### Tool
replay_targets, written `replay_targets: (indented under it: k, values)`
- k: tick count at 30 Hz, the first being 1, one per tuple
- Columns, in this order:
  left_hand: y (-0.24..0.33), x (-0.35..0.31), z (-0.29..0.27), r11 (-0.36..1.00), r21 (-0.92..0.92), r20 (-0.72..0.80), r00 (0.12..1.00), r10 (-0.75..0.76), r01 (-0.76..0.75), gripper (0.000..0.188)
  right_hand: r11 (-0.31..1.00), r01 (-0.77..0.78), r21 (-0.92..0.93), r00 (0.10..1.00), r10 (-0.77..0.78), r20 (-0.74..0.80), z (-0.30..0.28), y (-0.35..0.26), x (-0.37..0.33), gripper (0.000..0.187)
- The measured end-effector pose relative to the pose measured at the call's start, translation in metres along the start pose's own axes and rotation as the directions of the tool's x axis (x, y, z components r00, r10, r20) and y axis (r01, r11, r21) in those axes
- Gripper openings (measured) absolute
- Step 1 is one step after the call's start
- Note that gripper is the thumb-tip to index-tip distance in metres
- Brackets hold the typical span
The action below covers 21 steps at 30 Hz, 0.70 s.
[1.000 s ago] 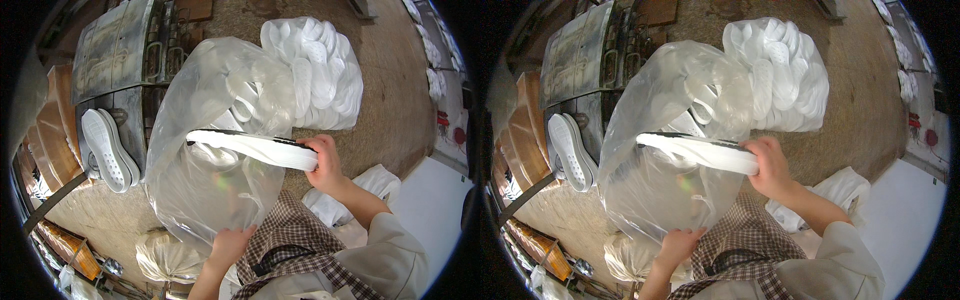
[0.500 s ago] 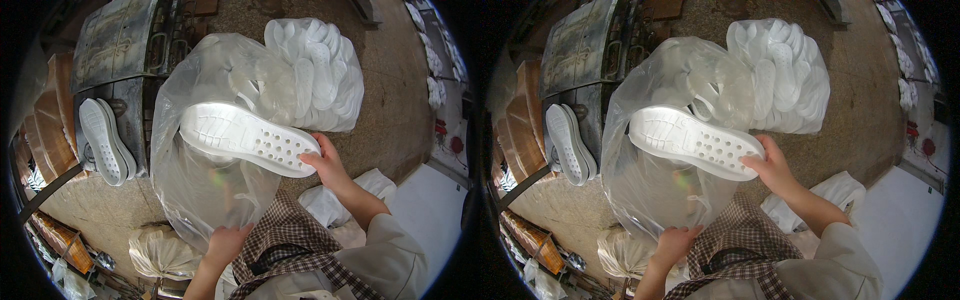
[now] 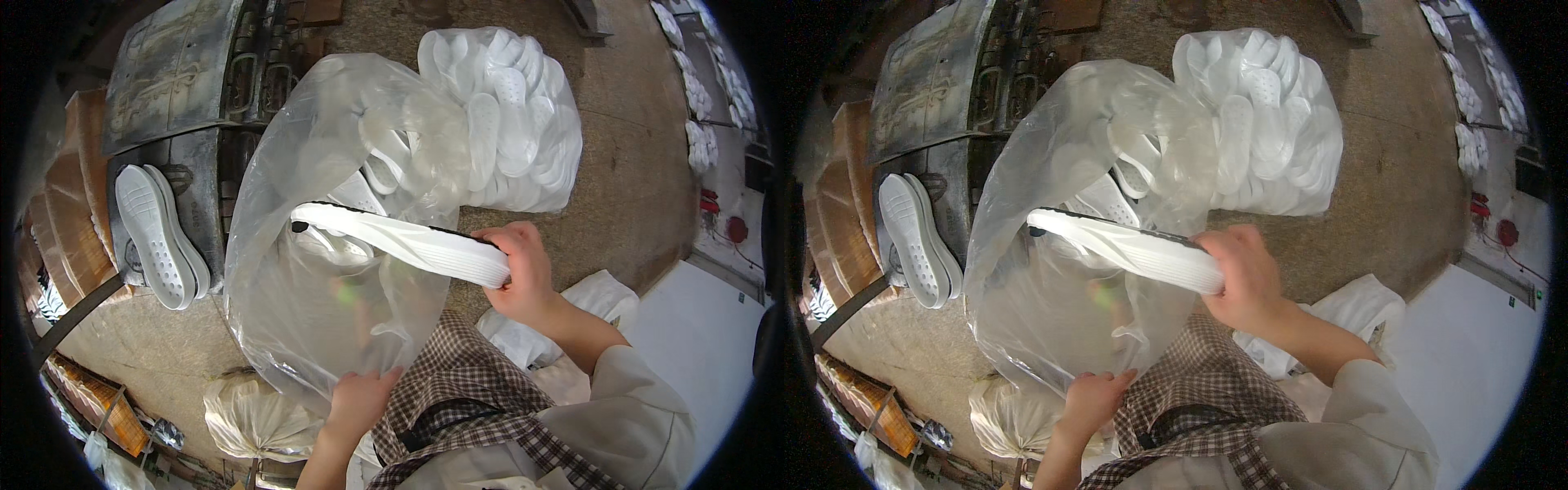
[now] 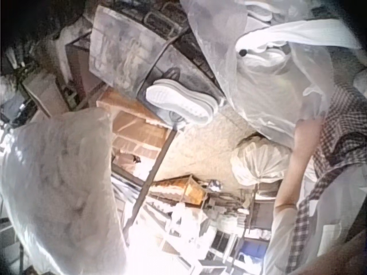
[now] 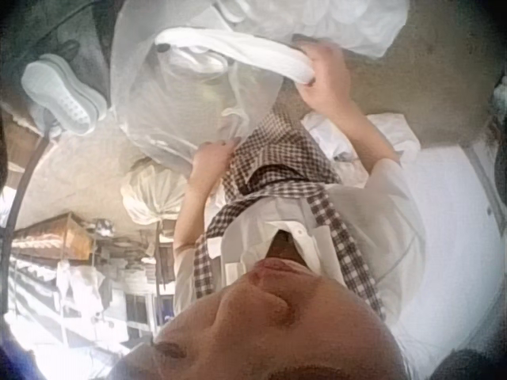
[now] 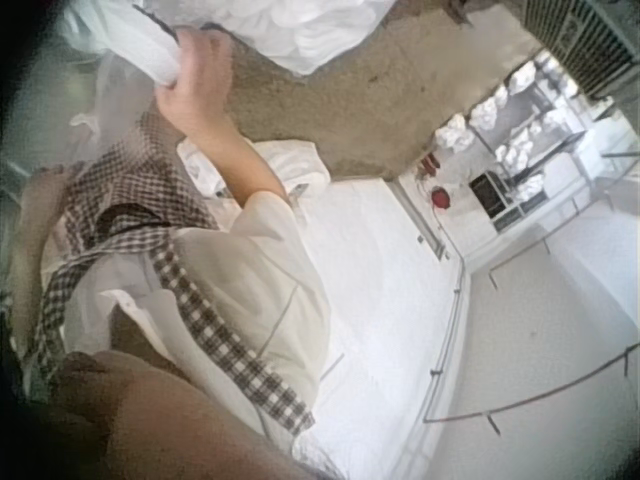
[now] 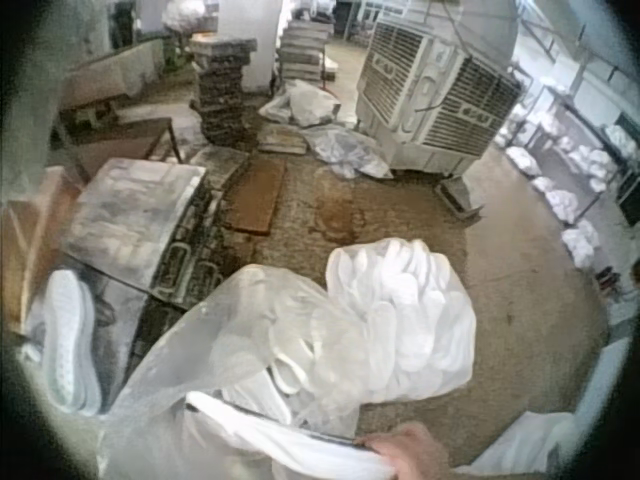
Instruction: The person picks up pairs of white slip-on shoes from a shelf, inspects them by turning them over, and places them into a large plastic bag. They then retrieve more pairs from the shelf and continue the process.
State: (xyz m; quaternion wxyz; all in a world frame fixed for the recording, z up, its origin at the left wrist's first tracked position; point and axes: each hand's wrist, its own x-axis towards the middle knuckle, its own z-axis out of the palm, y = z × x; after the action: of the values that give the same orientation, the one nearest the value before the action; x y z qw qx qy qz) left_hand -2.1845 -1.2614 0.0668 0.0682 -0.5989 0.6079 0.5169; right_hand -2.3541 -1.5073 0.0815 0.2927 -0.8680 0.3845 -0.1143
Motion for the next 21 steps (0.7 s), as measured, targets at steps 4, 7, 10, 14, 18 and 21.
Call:
replay_targets:
  k: [4,7,10,14,18,21]
  values:
    - [0.0005,-0.0004,-0.0014,0.999,-0.018,-0.005,0.999,0.035,-0.035,0.045,0.999,0.046,-0.019,0.998,-0.047,-0.035,0.0015,-0.0027,0.0018,0.048]
    - [0.0004,-0.0011,-0.0019,0.999,-0.019,-0.015,0.999,0.04,-0.04,0.044,0.997,0.074,-0.037,0.996,-0.076,-0.041,0.0023,-0.0023,0.0023,0.049]
    - [0.0003,-0.0018,-0.0018,0.999,-0.02,-0.025,0.999,0.04,-0.04,0.044,0.995,0.088,-0.035,0.995,-0.09,-0.05,0.0031,-0.0021,0.0023,0.049]
    - [0.0003,-0.0026,-0.0005,0.999,-0.017,-0.025,0.999,0.032,-0.032,0.043,0.992,0.119,-0.04,0.992,-0.121,-0.044,0.0037,-0.0009,0.0025,0.047]
    - [-0.0004,-0.0028,0.0021,0.999,-0.021,-0.036,0.999,0.028,-0.028,0.042,0.986,0.16,-0.039,0.985,-0.162,-0.056,0.0049,0.0011,0.0031,0.047]
    - [-0.0009,-0.0024,0.0047,1.0,-0.003,-0.068,0.997,0.025,-0.025,0.039,0.982,0.186,-0.029,0.98,-0.187,-0.069,0.0056,0.0021,0.0033,0.049]
